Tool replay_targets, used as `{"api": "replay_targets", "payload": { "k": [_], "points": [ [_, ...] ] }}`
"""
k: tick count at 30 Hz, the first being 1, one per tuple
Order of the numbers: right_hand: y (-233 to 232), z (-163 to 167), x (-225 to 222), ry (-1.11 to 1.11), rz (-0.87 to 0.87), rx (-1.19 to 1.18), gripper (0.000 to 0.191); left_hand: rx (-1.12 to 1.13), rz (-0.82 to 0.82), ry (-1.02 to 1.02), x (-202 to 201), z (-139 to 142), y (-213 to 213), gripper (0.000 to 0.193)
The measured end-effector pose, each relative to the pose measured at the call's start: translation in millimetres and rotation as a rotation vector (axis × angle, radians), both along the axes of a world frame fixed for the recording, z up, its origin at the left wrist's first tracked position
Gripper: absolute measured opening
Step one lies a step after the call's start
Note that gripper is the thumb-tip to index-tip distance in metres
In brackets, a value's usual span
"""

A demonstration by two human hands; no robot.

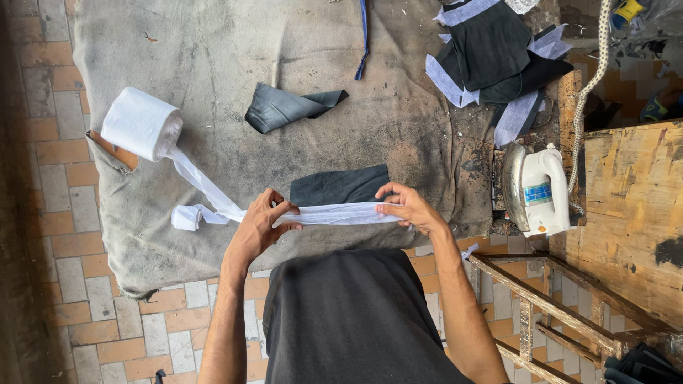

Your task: The person irons dark fabric pieces flat on a padded table, tears strips of white fusible interfacing from a roll, lays a strip onto each fabric piece, and presses it in place with the iron, setting finished pieces on a pile at the side of the table.

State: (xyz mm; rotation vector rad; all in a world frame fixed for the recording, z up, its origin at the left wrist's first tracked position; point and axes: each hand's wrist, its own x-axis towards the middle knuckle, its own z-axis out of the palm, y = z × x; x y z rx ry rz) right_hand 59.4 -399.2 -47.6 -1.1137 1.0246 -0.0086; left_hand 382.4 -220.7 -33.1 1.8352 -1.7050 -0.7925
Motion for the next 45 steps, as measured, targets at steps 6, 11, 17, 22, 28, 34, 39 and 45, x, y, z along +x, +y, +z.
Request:
{"api": "replay_targets", "payload": {
  "k": [6,11,17,22,28,34,39,45],
  "points": [
    [0.6,-4.9,-21.4,0.006,-0.105,-0.013,0.044,-0.001,0.022,0.045,3.4,-0.7,7.4,0.066],
    [3.6,-9.8,-24.7,-0.023,-0.234,-0.070,0.052,-0.005,-0.026,0.023,5.4,1.2,12.3,0.042],
    [6.1,-7.2,-21.1,-0.076,-0.191,-0.306,0.044,-0.042,-0.062,-0.202,9.8,8.8,11.2,0.028],
    [7.2,-22.4,-7.8,-0.029,-0.264,-0.485,0.034,-0.338,-0.065,-0.405,8.6,-3.2,18.3,0.026],
    [0.2,-44.0,0.9,0.068,-0.146,-0.774,0.014,-0.239,-0.099,-0.575,6.3,-47.3,21.9,0.024],
    [-3.1,-41.8,3.2,0.107,-0.062,-0.786,0.019,-0.160,-0.043,-0.561,-1.9,-67.6,11.8,0.029],
    [-2.4,-37.3,0.0,0.052,-0.034,-0.693,0.031,-0.157,0.001,-0.495,-6.7,-70.2,21.1,0.020],
    [-5.4,-41.6,-0.6,0.066,-0.020,-0.643,0.035,-0.139,0.049,-0.571,-7.9,-76.0,29.8,0.019]
  ]
}}
